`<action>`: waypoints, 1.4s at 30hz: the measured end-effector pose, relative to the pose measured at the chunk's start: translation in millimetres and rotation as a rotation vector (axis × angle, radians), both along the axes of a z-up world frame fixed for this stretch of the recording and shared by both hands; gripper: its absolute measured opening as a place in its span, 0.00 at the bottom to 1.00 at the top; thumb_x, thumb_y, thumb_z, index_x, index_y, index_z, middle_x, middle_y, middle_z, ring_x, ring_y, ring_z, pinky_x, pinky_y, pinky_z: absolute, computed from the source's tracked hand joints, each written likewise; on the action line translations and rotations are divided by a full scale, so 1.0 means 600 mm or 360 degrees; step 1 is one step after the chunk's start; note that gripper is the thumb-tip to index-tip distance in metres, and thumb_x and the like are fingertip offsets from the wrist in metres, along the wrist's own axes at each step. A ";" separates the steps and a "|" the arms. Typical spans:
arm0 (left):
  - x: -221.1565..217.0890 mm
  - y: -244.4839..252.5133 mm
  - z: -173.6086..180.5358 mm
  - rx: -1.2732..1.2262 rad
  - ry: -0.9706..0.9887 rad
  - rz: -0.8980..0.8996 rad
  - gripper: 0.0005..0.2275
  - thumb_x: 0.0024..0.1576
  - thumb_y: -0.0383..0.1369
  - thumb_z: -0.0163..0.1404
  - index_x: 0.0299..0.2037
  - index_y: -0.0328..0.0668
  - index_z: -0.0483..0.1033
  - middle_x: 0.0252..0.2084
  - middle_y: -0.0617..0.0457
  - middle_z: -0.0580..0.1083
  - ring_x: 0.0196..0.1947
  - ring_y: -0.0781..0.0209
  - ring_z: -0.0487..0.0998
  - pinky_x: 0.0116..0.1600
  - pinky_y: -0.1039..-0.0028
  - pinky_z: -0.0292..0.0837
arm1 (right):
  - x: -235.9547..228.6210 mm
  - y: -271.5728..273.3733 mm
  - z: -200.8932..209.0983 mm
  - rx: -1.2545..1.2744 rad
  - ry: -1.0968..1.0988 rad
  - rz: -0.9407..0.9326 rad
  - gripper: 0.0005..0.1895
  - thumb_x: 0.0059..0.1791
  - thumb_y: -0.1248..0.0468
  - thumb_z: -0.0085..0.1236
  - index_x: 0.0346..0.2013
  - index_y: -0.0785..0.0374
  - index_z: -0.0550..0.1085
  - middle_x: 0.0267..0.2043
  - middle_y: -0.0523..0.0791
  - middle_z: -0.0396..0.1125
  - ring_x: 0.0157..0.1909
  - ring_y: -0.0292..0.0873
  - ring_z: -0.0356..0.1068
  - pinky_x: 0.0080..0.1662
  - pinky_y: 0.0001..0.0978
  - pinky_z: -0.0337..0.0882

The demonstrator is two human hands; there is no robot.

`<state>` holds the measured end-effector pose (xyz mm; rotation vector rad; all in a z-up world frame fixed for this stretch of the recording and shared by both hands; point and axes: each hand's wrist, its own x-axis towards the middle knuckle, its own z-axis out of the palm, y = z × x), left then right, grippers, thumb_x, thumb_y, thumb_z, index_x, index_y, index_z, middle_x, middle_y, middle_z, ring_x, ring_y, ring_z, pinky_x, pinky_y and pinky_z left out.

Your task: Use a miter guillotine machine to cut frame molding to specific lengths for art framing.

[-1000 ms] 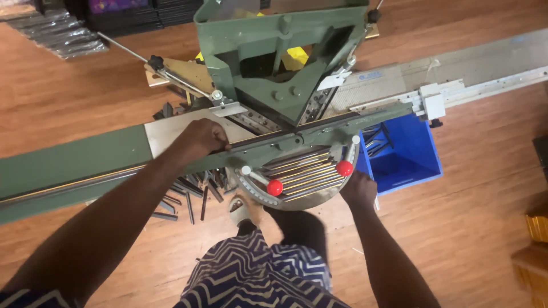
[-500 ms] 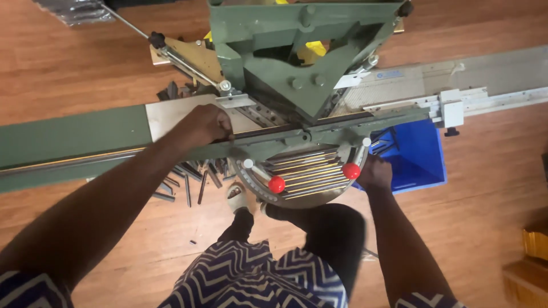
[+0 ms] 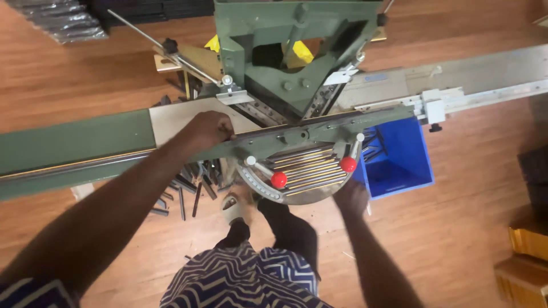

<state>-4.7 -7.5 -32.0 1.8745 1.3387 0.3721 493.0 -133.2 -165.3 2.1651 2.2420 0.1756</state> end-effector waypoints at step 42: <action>0.019 -0.032 0.036 0.0231 -0.0277 0.0295 0.09 0.52 0.36 0.58 0.31 0.37 0.82 0.33 0.38 0.77 0.35 0.40 0.80 0.43 0.56 0.74 | -0.024 0.366 0.556 -0.0766 0.0092 0.0340 0.13 0.48 0.54 0.62 0.44 0.51 0.82 0.45 0.49 0.77 0.49 0.56 0.75 0.52 0.52 0.72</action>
